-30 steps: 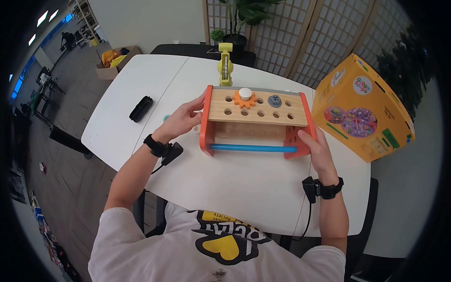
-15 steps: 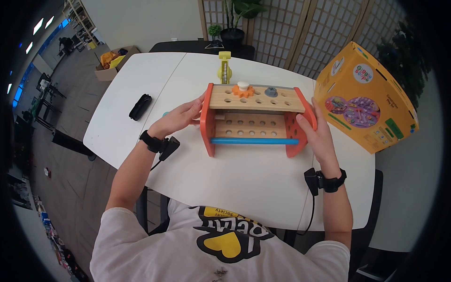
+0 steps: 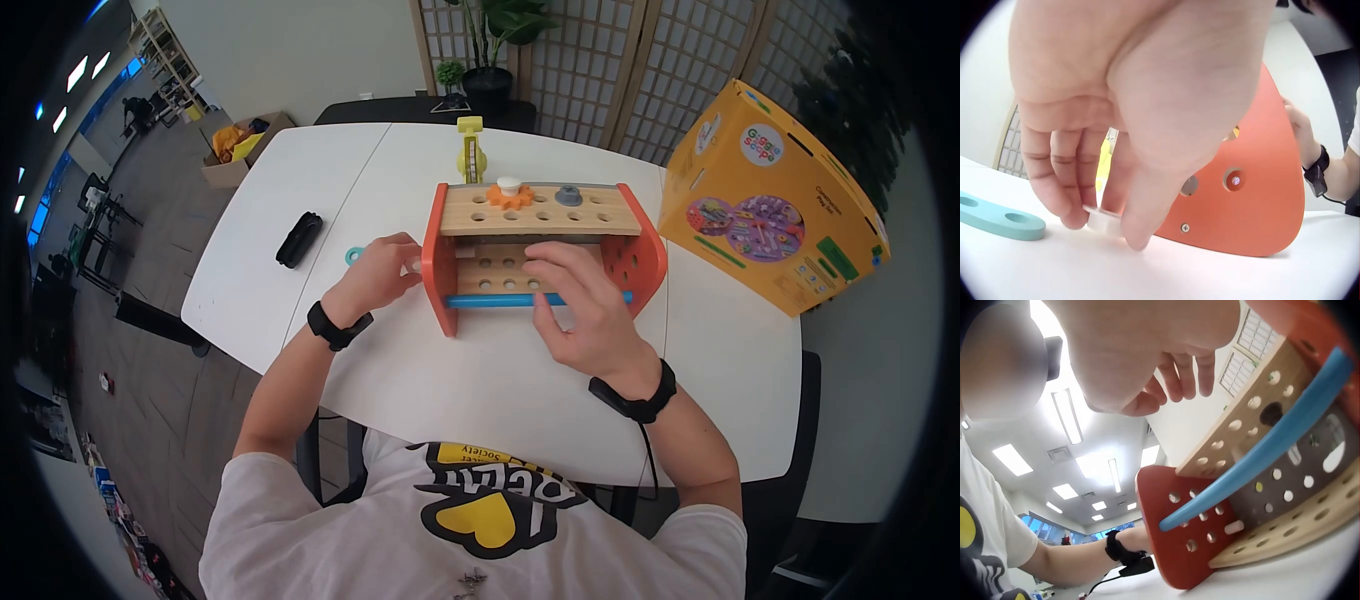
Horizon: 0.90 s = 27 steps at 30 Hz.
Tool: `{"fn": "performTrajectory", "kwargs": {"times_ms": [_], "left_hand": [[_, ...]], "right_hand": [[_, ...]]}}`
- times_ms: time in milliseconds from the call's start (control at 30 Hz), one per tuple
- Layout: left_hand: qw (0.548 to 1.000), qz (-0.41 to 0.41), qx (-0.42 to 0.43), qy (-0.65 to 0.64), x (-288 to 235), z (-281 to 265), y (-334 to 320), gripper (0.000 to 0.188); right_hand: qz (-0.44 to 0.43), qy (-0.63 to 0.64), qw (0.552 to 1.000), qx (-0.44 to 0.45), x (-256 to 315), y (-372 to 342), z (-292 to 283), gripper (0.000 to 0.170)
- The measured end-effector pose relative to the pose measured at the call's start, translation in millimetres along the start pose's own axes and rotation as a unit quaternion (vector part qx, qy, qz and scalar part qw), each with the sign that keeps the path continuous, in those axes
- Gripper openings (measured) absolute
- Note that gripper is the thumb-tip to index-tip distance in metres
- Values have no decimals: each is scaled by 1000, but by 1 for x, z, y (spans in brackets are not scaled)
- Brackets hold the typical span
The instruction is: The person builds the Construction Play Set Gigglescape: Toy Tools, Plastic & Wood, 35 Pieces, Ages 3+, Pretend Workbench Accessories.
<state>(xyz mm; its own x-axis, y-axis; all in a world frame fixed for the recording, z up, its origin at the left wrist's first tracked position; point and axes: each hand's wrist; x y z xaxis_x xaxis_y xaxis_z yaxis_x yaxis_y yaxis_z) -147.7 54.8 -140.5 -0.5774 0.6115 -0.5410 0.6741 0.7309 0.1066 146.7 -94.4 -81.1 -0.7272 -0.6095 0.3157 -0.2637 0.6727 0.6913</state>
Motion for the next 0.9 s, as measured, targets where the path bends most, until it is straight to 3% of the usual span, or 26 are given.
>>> {"fn": "performTrajectory", "kwargs": {"times_ms": [100,200,333,433,567,600,700,767,900], "left_hand": [[984,39,-123,-126,-38,-29,-3,28],[960,75,-219,-160,-60,-50,-6,35],[952,137,-221,-162,-95,-66,-18,41],[930,255,-223,-140,-105,-58,-15,44],[934,278,-219,-52,-105,-48,-12,47],[935,272,-219,-55,-107,-46,-12,46],[936,259,-230,-66,-108,-44,-12,43],[931,255,-251,-72,-102,-45,-13,37],[940,80,-268,-194,-65,-32,-6,24]], "right_hand": [[71,90,993,42,10,4,12,30],[109,146,981,64,16,18,17,28],[147,227,962,39,24,36,27,30],[183,315,930,38,26,43,35,33],[246,406,878,63,25,45,38,35],[261,424,865,70,24,45,38,35],[243,367,895,68,14,40,43,31],[245,250,928,129,7,39,38,27],[275,127,935,186,-5,38,48,19]]}}
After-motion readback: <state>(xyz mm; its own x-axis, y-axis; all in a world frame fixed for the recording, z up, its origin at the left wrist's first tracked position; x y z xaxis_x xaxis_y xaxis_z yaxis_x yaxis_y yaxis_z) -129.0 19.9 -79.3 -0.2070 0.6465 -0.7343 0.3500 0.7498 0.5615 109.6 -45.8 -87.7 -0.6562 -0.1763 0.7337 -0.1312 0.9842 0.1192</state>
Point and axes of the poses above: each hand's wrist, its own y-axis towards the middle knuckle, its own z-axis out of the palm, x = y × z, and after that the axes turned 8 degrees about -y, right-handed
